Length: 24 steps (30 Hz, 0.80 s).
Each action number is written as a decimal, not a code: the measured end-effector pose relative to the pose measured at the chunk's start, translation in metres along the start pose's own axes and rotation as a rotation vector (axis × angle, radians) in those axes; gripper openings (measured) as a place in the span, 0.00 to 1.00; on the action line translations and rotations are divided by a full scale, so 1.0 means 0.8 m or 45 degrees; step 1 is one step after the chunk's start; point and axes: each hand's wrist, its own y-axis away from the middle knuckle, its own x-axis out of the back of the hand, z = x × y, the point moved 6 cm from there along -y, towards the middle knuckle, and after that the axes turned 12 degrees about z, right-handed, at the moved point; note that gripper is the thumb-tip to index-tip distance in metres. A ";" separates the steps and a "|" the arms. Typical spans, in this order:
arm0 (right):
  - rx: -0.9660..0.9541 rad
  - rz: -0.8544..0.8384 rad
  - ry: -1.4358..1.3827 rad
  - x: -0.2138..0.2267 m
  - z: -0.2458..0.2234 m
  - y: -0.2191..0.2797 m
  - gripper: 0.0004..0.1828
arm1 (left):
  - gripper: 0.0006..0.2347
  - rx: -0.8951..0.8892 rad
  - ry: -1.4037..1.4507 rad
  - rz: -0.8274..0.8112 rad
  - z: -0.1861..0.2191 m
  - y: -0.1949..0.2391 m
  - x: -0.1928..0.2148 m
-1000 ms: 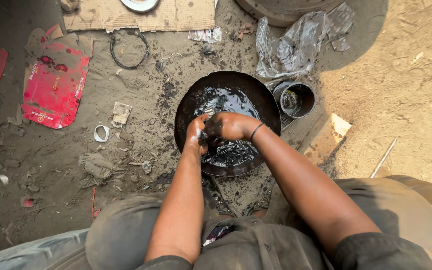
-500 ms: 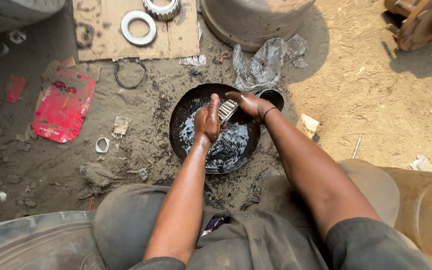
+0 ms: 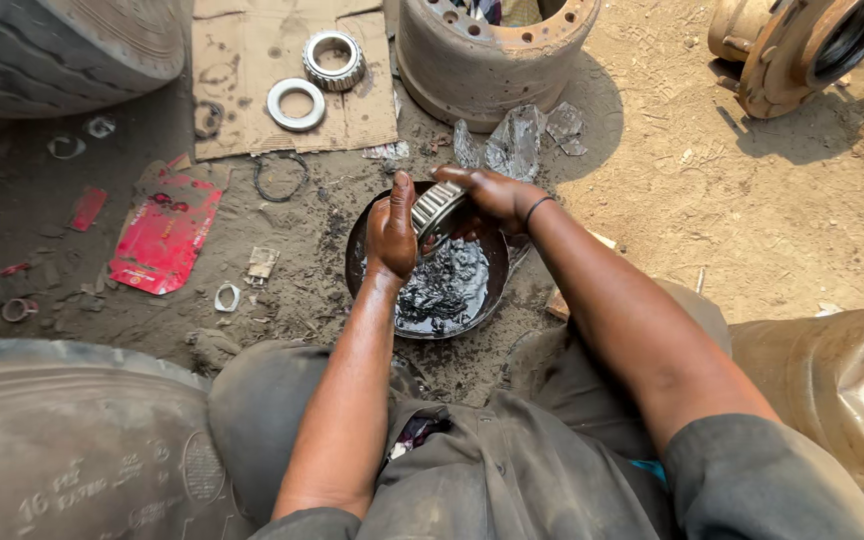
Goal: The person sits on the ground and cleans a tapered roller bearing and a cylindrical metal housing by hand using a dark liquid in a shallow pan. The person scrubs the bearing and housing repeatedly, then places the cleaned bearing on a nearby cardboard sheet.
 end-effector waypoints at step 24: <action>1.899 0.931 0.187 0.024 -0.082 0.141 0.20 | 0.22 -0.569 0.284 -0.066 0.124 -0.015 0.014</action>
